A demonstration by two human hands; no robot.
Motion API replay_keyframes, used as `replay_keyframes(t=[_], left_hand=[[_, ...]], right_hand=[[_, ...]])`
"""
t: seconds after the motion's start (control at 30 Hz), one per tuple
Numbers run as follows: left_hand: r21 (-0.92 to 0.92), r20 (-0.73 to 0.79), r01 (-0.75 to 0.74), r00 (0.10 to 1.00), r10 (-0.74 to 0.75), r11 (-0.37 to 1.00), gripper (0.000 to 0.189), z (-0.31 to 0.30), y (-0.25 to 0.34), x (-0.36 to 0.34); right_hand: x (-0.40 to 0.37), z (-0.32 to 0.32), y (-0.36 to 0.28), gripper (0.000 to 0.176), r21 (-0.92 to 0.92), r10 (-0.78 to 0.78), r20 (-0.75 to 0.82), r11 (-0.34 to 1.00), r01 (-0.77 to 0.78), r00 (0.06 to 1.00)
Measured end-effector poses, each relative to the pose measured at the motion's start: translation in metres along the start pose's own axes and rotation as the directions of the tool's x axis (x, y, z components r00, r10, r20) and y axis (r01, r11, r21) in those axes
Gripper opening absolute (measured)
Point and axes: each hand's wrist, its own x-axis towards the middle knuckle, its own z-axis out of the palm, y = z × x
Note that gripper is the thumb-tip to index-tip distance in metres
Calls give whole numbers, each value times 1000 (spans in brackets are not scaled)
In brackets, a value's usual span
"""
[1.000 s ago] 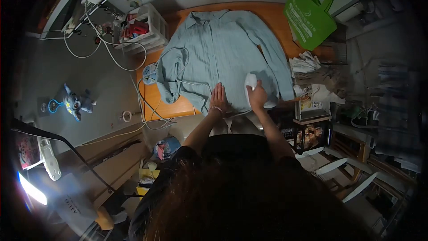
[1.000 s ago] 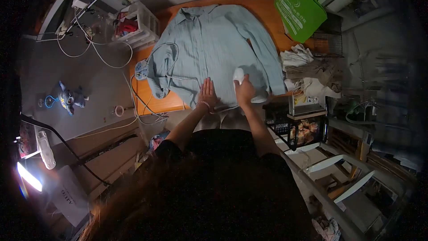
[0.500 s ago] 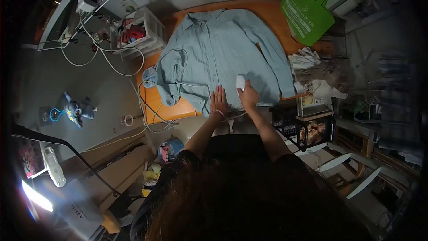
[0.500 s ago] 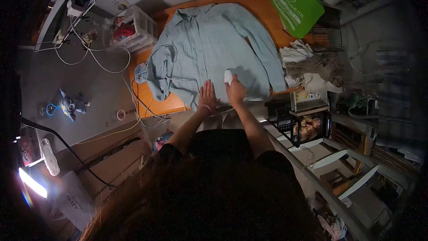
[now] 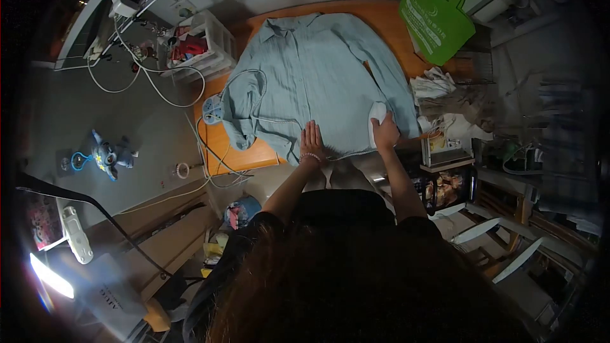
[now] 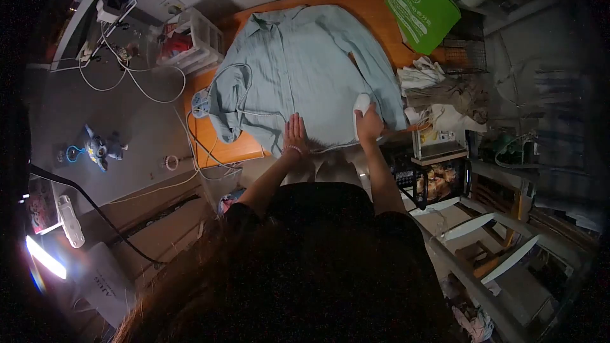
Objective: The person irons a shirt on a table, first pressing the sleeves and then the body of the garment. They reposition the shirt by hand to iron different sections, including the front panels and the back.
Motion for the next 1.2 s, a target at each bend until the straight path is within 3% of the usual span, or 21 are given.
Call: replay_keyframes(t=[0.07,0.27,0.33,0.43,0.67,0.73,0.83,1.2], left_hand=[[41,28,5,1000,-7,999,85,-3,2,1],[-39,-190,-33,981,25,999,74,14,15,5],[20,-246,-368,899,362,929,72,10,20,3],[-43,-153,-330,935,320,943,64,8,36,0],[-94,-154,-339,934,323,936,68,-2,35,-3],[-75,-35,-300,954,298,951,67,-4,37,-2],[-93,-47,-303,953,300,948,67,-6,37,-6],[-74,-1,-305,952,305,950,68,-8,37,-3]], right_hand=[[2,-3,-1,55,-10,29,19,1000,-29,999],[1,-3,-1,57,0,21,26,1000,-21,999],[1,-4,-2,57,-1,7,22,1000,-7,1000],[1,-4,-3,56,-10,12,14,1000,-12,1000],[0,-4,-6,57,-1,16,33,1000,-16,999],[-6,1,-11,56,45,3,-1,999,-3,1000],[-10,5,-20,55,-13,-10,91,1000,11,996],[2,12,-18,51,-12,-28,47,1000,29,999]])
